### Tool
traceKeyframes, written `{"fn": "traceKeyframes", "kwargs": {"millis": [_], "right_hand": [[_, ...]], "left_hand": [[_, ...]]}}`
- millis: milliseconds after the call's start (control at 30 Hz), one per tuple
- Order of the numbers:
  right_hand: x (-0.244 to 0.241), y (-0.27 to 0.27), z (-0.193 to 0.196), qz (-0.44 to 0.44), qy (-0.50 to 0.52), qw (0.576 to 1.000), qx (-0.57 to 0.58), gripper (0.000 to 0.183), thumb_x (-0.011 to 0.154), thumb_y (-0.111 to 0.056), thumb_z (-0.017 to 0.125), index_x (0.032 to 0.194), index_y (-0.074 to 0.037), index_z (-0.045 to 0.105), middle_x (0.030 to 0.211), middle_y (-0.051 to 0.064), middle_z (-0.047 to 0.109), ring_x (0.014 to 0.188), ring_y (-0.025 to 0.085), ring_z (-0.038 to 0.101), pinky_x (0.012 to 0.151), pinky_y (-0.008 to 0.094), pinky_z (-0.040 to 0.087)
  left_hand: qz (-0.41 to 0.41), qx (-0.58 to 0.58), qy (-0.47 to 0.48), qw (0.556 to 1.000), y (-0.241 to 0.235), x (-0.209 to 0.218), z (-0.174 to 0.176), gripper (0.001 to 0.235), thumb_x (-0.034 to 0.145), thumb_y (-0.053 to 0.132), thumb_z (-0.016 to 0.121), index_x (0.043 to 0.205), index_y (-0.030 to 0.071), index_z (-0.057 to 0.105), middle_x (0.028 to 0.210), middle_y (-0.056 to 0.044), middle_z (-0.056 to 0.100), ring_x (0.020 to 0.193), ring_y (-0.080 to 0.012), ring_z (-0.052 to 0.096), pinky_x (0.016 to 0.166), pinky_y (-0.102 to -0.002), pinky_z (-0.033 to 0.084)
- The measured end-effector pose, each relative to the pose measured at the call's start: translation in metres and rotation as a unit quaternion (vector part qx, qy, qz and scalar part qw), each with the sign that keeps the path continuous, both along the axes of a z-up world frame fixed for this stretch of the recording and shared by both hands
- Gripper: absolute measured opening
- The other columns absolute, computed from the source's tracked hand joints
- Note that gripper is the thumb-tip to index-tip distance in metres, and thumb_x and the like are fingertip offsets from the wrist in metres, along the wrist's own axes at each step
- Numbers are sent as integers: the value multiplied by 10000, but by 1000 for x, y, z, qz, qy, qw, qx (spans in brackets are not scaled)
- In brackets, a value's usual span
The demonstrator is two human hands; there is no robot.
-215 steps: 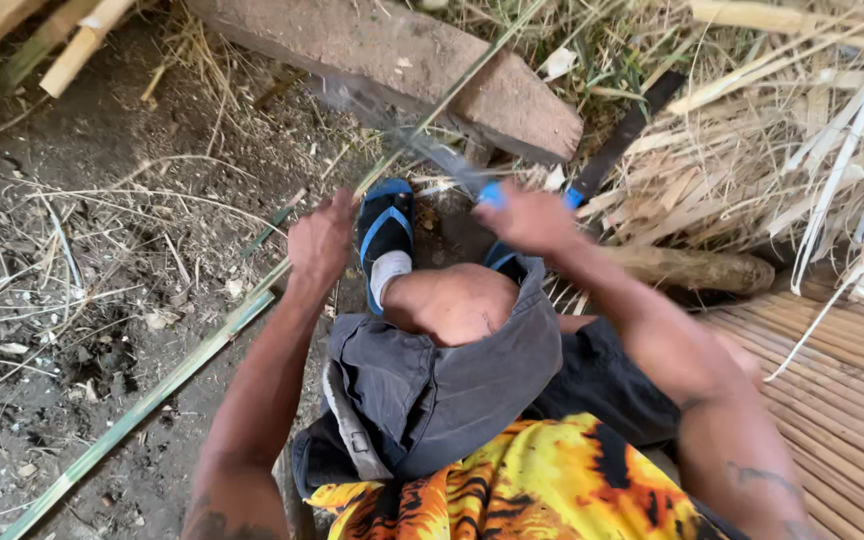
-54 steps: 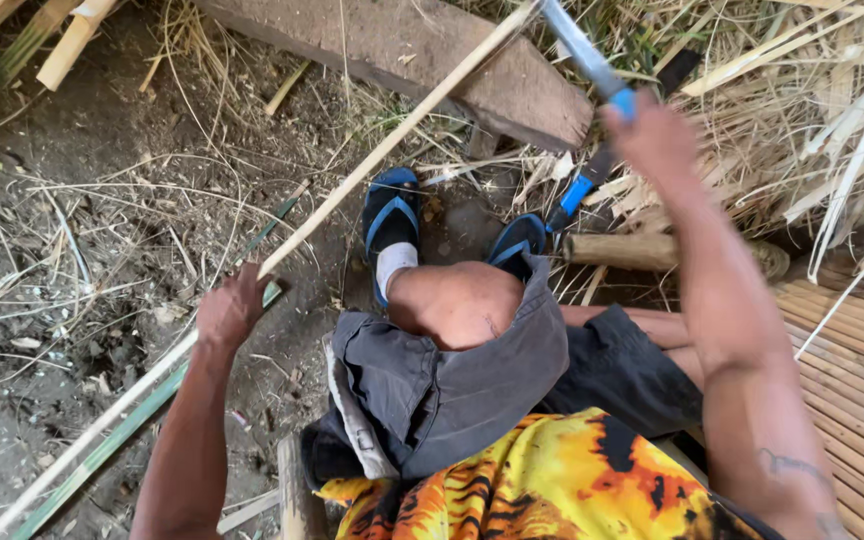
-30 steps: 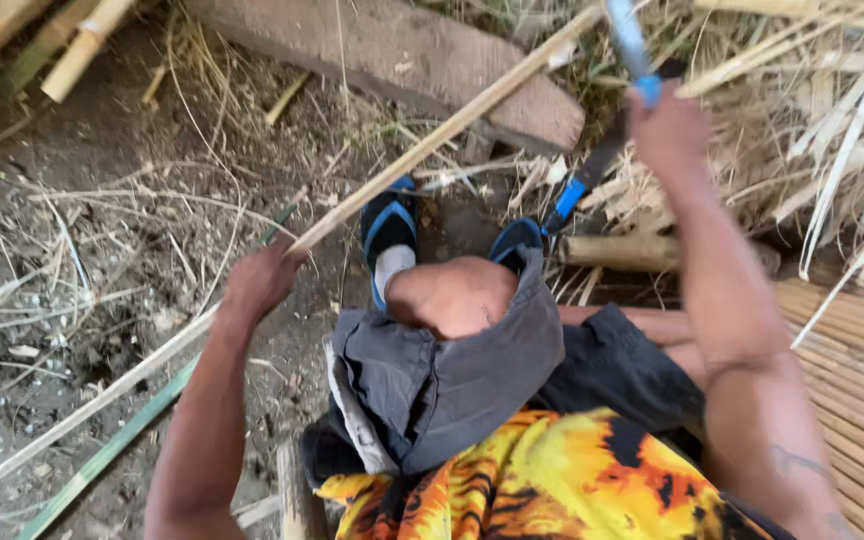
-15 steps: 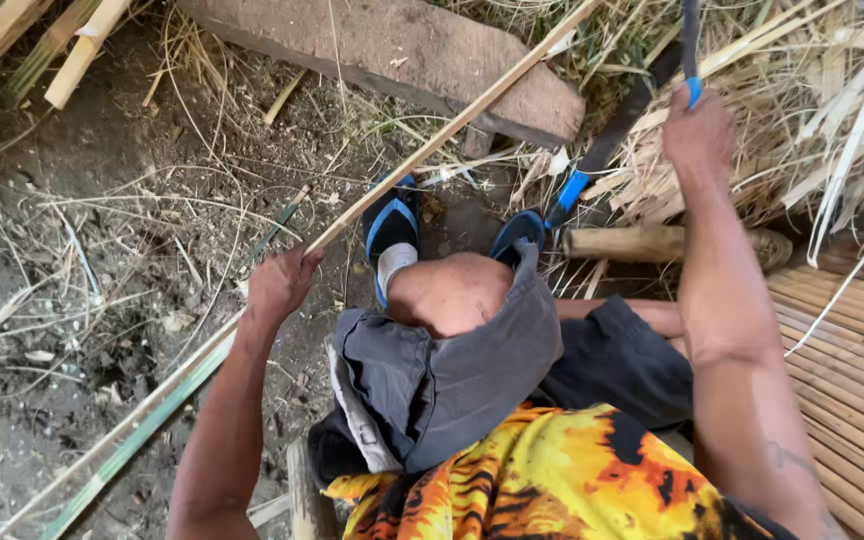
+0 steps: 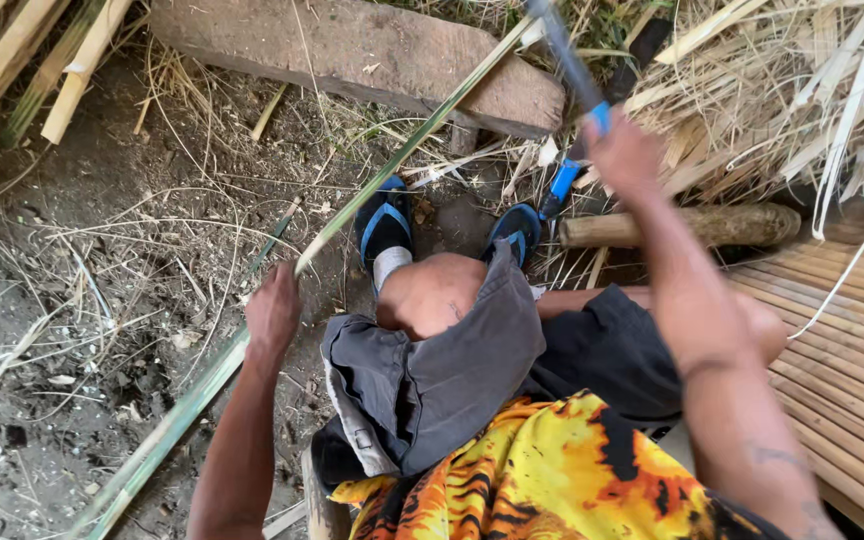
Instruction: The person sits on the ground and uses a machete to split long bamboo poles into thin strips. They hold the bamboo against a wooden block and repeatedly strike it with the machete to separate the material.
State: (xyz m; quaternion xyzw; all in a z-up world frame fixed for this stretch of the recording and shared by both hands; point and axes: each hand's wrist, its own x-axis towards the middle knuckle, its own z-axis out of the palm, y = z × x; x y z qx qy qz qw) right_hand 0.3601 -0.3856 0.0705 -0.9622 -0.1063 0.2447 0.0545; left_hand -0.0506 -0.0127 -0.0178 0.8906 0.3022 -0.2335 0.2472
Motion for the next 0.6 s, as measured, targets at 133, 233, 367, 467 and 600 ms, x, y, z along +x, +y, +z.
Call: {"fn": "traceKeyframes", "kwargs": {"millis": [133,233,367,467,600], "right_hand": [[19,-14,20,86,-56,993,-56,518,1108,-519,459,1121,-10,554,821,248,687,794,458,682,771,611,487],[9,-1,6,51,-46,997,-27,532,1098,-539,460,1119,-16,553,815,262,680,791,465,682,762,603,502],[-22,14,-18,11,-110,993,46,495,1096,-525,494,1087,-38,582,862,260,677,825,486,661,757,604,506],[-36,43,-11,-100,3,993,64,476,1092,-501,417,1075,-45,553,815,198,680,752,390,692,754,580,516],[-66,72,2,109,63,992,24,505,1104,-536,428,1088,-51,570,834,175,701,693,341,681,673,538,524]], "left_hand": [[-20,-4,-43,999,-13,2,5,304,1067,375,540,1240,125,539,1088,-151,703,779,-294,717,660,-461,632],[-40,-66,-53,996,-32,66,9,651,995,476,603,1508,158,358,1249,-167,630,906,-367,722,721,-514,614],[-95,-86,-146,981,-61,175,5,744,931,426,669,1553,234,310,1246,-143,624,988,-412,704,816,-540,589],[-147,-59,-186,970,-73,228,1,645,1006,236,527,1581,121,260,1252,-246,591,847,-429,715,673,-527,593],[-125,-109,-80,983,-64,235,-1,407,1145,254,372,1476,21,338,1058,-303,656,730,-417,728,600,-530,582]]}}
